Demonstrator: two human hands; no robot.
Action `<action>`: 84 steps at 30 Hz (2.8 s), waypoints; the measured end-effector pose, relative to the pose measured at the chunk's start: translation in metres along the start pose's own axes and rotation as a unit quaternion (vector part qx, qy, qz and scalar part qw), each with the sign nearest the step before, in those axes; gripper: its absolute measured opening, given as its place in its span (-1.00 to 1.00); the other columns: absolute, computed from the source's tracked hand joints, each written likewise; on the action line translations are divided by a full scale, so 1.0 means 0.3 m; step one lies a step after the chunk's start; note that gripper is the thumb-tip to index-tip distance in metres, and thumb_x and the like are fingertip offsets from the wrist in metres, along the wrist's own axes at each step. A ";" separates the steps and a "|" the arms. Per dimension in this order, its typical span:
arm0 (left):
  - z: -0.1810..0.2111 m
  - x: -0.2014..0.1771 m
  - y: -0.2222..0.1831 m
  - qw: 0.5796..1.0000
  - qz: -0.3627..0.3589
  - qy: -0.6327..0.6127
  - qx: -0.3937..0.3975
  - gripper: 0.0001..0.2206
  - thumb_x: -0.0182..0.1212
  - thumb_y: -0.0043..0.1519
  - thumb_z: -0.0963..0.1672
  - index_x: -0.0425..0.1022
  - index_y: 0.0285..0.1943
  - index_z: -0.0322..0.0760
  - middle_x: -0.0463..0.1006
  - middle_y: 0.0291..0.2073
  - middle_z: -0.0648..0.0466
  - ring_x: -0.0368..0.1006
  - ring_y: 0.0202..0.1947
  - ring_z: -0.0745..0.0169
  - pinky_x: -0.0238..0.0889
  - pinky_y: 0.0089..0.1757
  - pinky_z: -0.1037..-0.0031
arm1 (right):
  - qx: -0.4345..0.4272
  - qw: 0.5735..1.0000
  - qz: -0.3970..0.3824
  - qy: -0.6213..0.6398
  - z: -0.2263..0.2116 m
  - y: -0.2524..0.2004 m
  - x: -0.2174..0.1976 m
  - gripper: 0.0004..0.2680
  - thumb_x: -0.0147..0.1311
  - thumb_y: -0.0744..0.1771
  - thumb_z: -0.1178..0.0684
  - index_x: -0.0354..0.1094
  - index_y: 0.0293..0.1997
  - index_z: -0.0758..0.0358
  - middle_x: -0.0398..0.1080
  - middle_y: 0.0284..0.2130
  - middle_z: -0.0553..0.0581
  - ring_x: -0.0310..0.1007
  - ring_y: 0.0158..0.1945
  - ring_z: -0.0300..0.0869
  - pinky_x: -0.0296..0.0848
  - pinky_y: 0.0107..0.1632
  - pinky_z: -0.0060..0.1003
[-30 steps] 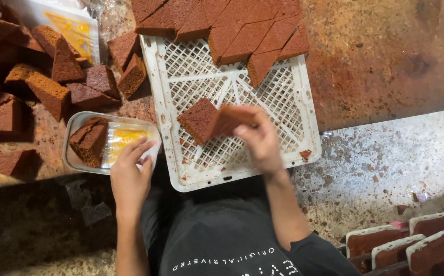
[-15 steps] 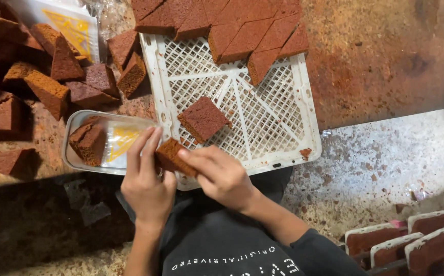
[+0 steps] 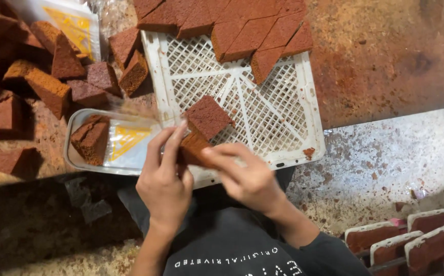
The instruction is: Packing diamond-shaped cake pieces from a production tray into a plastic container
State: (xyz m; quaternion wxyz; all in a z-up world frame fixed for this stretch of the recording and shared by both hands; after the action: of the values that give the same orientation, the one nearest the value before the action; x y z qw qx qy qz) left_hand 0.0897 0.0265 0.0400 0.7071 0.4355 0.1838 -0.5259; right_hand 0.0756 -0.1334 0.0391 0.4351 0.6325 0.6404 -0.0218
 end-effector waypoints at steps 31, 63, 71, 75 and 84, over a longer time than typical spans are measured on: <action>0.123 -0.036 -0.199 0.922 -0.135 -0.308 0.190 -0.74 0.05 0.40 -0.24 0.52 0.24 -0.31 0.60 0.06 -0.12 0.66 -0.14 0.06 0.55 -0.17 0.38 | 0.131 0.976 -0.102 0.143 0.050 -0.015 -0.045 -0.71 0.04 0.37 0.24 0.20 0.26 0.31 0.39 0.16 0.29 0.52 0.19 0.05 0.62 0.23 -0.22; -0.438 0.198 -0.137 0.978 -0.049 -0.099 -0.176 -0.86 0.12 0.12 -0.24 0.30 -0.19 -0.28 0.41 -0.41 -0.23 0.43 -0.28 -0.46 0.29 -0.21 0.06 | 0.350 0.896 0.155 -0.223 1.033 0.121 -0.003 -0.58 0.28 0.31 -0.31 0.38 -0.12 0.34 0.37 -0.25 0.40 0.43 -0.06 0.34 0.37 0.07 0.09; -0.415 0.145 -0.088 0.990 -0.086 -0.047 -0.103 -0.78 0.32 0.11 -0.29 0.64 -0.11 -0.20 0.59 0.03 -0.13 0.51 -0.05 -0.38 0.36 -0.08 0.05 | 0.362 0.923 0.117 -0.054 0.667 0.179 0.076 -0.51 0.44 0.24 -0.10 0.05 0.08 0.08 0.41 -0.09 0.36 0.60 -0.19 0.22 0.51 -0.12 0.00; -0.308 0.067 -0.047 0.983 -0.087 -0.116 -0.115 -0.56 0.16 0.03 -0.37 0.67 0.05 -0.20 0.66 -0.01 -0.05 0.56 0.01 -0.21 0.38 -0.02 0.14 | 0.265 0.936 0.140 0.186 0.168 0.161 0.104 -0.72 0.31 0.31 0.01 0.31 0.04 0.13 0.46 -0.08 0.21 0.57 -0.09 -0.03 0.55 0.03 -0.18; -0.189 0.024 -0.028 0.996 0.047 -0.062 -0.050 -0.24 0.25 -0.09 -0.44 0.43 0.41 -0.24 0.45 0.32 0.00 0.47 0.23 -0.09 0.39 0.09 0.21 | -0.006 0.988 -0.099 0.119 -0.039 0.055 0.192 -0.66 0.16 0.30 0.29 0.41 0.21 0.22 0.39 0.18 0.37 0.47 0.19 0.21 0.51 0.22 0.02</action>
State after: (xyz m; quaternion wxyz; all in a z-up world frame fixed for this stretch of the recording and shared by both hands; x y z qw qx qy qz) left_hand 0.0960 0.0675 -0.0001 0.7619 0.3744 0.1451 -0.5082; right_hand 0.0932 -0.0778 0.0212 0.3549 0.5613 0.7475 0.0140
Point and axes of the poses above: each hand's wrist, its own y-axis towards the middle knuckle, its own x-axis out of the palm, z = x × y, the point moved 3 cm from there along y, towards the middle knuckle
